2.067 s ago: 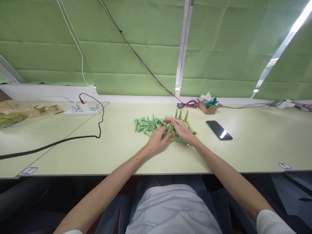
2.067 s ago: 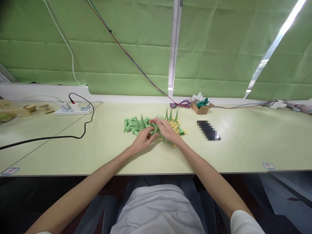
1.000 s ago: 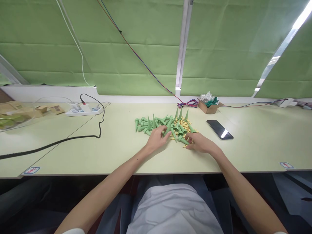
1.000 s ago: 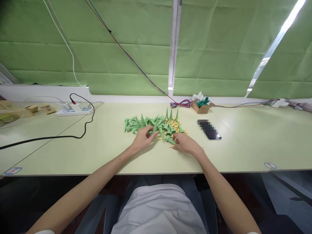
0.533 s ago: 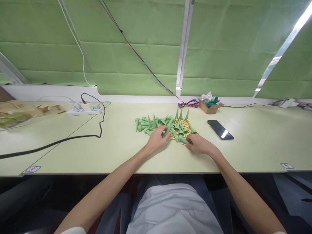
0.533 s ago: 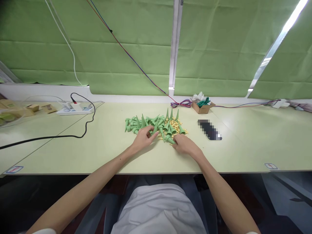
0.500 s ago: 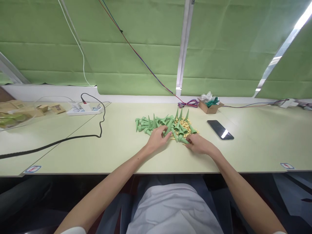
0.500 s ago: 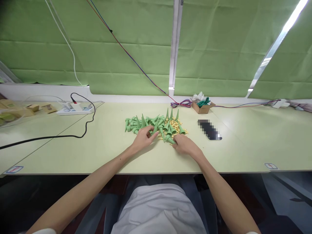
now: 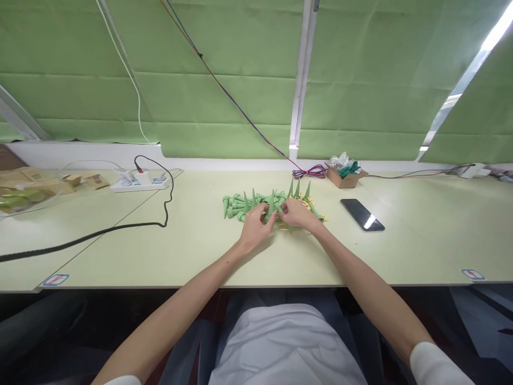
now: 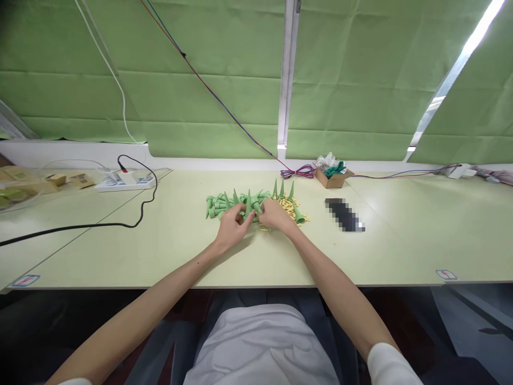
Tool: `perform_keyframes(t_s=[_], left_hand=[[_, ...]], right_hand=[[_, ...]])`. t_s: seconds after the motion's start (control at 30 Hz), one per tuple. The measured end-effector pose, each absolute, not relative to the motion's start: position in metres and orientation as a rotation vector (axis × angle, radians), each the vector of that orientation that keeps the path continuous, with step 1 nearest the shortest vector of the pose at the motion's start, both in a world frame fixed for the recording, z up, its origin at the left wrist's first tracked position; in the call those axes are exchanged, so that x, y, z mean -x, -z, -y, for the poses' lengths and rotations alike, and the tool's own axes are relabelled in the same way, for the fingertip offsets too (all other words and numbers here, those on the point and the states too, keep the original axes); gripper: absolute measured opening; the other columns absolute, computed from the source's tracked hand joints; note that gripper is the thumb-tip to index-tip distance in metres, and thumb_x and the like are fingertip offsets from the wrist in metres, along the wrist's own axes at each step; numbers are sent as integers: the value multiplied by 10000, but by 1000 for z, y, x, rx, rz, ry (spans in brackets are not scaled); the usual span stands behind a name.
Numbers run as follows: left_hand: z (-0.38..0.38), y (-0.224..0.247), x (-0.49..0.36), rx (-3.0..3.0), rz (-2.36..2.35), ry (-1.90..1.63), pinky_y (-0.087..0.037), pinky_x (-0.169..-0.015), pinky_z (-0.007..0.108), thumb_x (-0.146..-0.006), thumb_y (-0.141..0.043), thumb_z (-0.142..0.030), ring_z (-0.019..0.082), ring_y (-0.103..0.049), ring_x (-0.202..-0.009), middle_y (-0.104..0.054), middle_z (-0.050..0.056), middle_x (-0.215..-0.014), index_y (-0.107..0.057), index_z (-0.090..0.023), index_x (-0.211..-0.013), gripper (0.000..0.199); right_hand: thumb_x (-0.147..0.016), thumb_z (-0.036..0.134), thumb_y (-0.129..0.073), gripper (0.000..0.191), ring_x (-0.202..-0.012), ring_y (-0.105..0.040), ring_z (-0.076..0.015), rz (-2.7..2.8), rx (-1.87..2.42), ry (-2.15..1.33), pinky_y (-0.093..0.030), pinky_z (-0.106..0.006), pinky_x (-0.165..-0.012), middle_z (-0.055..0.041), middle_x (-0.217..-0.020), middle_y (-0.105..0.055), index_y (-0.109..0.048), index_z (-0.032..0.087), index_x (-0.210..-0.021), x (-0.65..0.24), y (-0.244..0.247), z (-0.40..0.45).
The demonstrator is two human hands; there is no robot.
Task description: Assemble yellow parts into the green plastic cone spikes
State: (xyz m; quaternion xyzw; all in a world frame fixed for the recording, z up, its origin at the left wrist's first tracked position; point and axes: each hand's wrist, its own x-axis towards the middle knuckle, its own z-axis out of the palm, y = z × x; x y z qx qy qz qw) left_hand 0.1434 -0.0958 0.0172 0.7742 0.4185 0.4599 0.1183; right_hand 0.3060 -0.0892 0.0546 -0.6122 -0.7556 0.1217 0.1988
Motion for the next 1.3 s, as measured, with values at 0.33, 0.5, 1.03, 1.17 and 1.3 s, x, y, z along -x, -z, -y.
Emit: perform_keyframes(t_s=[0.33,0.5,1.03,1.17,1.3], left_hand=[[93,-16,-145,-2250,-1259,-1344,-330,-560,261,-881,-547,-343,109,-411,-538,-499,-16,-674,-493,-189,-786,189],[92,-13,-145,-2295,-1252,-1257,-314,-554,263,-886,-537,-347,108,-389,-535,-470,-19,-675,-444,-193,-742,230],[96,-18,-145,-2284,-1246,-1222,-319,-540,266,-899,-528,-401,120,-432,-549,-516,-1,-676,-504,-186,-782,246],[97,-18,-145,-2273,-1240,-1236,-324,-541,266,-897,-536,-408,118,-430,-547,-518,-2,-677,-514,-185,-791,248],[97,-17,-145,-2275,-1233,-1232,-326,-540,265,-897,-539,-412,120,-430,-546,-514,-2,-669,-514,-187,-791,251]], right_hand=[[-768,82,-563,108,-567,-610,-197,1906,1688,-588,-452,-286,-552,-65,-556,-590,-602,153,-696,-288,-38,72],[-848,112,-554,239,-499,-644,-196,1702,1582,-807,-496,-300,-541,-82,-661,-676,-573,105,-1087,-290,-34,77],[-851,206,-568,151,-626,-614,-152,1908,1509,-261,-436,-257,-692,-34,-670,-696,-657,165,-737,-342,-32,90],[-870,199,-544,153,-640,-620,-149,1988,1490,-267,-435,-255,-717,-35,-696,-704,-655,166,-770,-339,-24,91],[-877,186,-537,133,-613,-609,-147,2038,1475,-320,-434,-258,-712,-28,-700,-713,-658,168,-824,-335,-27,93]])
